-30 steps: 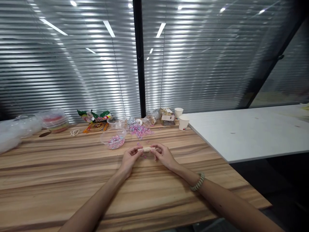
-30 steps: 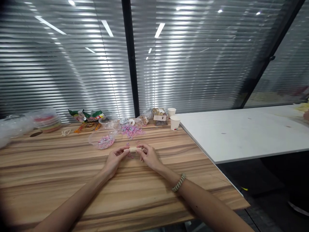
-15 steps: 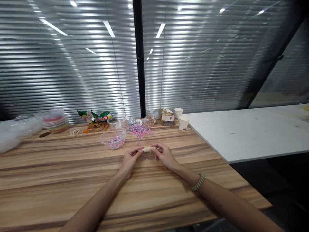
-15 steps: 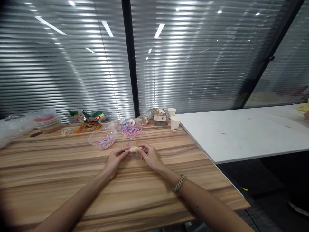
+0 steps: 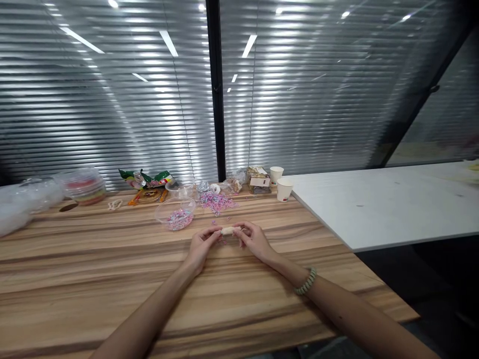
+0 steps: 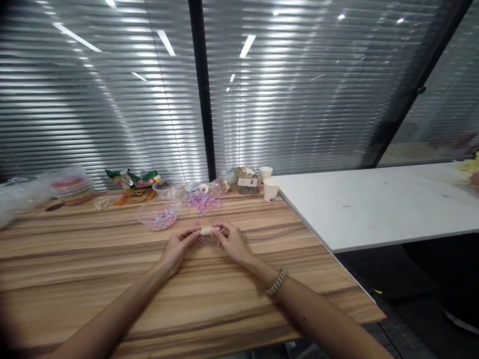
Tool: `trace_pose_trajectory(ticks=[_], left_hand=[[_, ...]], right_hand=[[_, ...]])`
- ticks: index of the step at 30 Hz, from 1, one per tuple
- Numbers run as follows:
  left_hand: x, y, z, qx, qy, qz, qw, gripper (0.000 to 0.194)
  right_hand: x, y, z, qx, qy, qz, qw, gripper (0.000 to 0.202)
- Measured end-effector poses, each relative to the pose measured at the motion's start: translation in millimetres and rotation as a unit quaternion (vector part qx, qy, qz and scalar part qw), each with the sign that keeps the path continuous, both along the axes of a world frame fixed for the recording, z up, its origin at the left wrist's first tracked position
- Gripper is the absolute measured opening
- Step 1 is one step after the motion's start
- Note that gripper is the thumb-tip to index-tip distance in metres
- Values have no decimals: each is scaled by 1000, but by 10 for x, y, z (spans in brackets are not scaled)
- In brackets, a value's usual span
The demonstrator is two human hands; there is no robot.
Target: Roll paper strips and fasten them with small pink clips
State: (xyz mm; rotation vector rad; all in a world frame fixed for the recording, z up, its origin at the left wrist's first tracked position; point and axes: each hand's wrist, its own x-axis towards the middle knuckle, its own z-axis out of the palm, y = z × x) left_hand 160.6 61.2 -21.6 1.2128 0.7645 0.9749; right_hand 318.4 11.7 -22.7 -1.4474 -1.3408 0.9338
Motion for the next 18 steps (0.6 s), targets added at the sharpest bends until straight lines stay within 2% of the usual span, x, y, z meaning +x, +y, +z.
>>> trace_pose_trajectory(ticks=[12, 18], left_hand=[[9, -10, 27, 4, 9, 29, 1000, 35], [-1, 9, -3, 6, 7, 23, 1000, 36]], right_hand=[[-11, -30, 12, 9, -10, 17, 1000, 66], [-11, -36, 15, 10, -15, 18, 1000, 65]])
